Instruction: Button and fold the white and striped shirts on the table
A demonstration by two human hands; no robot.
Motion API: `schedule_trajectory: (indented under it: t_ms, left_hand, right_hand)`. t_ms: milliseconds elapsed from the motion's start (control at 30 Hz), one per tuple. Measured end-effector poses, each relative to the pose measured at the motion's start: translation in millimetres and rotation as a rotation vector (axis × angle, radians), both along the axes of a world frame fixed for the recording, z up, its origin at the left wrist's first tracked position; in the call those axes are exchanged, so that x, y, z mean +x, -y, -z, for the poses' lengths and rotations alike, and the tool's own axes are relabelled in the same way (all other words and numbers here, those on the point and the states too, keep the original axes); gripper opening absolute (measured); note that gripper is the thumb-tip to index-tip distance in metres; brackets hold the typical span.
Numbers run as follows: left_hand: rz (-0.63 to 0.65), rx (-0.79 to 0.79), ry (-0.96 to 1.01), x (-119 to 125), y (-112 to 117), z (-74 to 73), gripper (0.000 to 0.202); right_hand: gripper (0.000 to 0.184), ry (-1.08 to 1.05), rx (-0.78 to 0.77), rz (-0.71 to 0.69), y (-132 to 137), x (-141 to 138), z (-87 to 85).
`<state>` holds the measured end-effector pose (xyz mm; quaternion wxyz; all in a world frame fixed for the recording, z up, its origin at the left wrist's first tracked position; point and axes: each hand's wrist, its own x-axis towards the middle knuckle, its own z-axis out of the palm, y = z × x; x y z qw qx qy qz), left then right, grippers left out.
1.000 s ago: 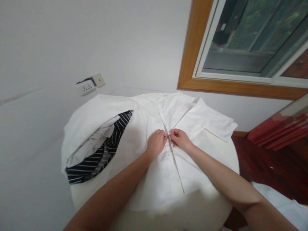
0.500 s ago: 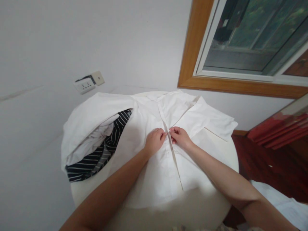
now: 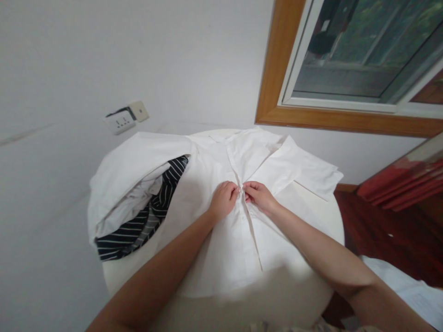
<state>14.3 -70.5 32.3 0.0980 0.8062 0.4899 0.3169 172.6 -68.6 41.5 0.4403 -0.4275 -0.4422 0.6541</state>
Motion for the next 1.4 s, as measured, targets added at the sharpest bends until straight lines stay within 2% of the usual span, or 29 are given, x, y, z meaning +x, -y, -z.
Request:
schedule_trajectory:
  t_ms: [333, 500, 800, 933, 1067, 1233, 1300, 1400]
  left_hand:
    - [-0.022, -0.094, 0.048, -1, 0, -3.1, 0.018]
    - [-0.034, -0.075, 0.014, -1, 0, -2.4, 0.018]
    - [-0.047, -0.057, -0.032, -4, -2, 2.7, 0.018]
    - [-0.040, -0.143, 0.000, -4, -6, -0.8, 0.018]
    - [-0.042, -0.236, 0.022, -5, -7, -5.5, 0.018]
    - [-0.087, -0.171, -0.020, -1, -3, -4.9, 0.024]
    - [-0.115, -0.138, -0.060, 2, 0, -4.6, 0.026]
    - [-0.177, -0.119, -0.136, 6, 4, -5.6, 0.031]
  right_hand:
    - [0.025, 0.064, 0.061, -0.011, 1, 2, 4.1]
    - [0.029, 0.088, 0.109, -0.024, -1, 3, 8.6]
    - [0.028, -0.004, 0.020, -0.092, -6, 9, 3.2]
    - [0.031, 0.066, 0.048, -0.051, -5, 5, 5.4]
    - [0.032, 0.185, 0.102, -0.001, -3, 1, 6.5]
    - [0.023, 0.352, 0.199, 0.044, 0, -2, 8.3]
    - [0.016, 0.431, 0.277, 0.064, 2, -4, 10.0]
    - [0.010, 0.615, 0.487, 0.136, 5, -6, 11.2]
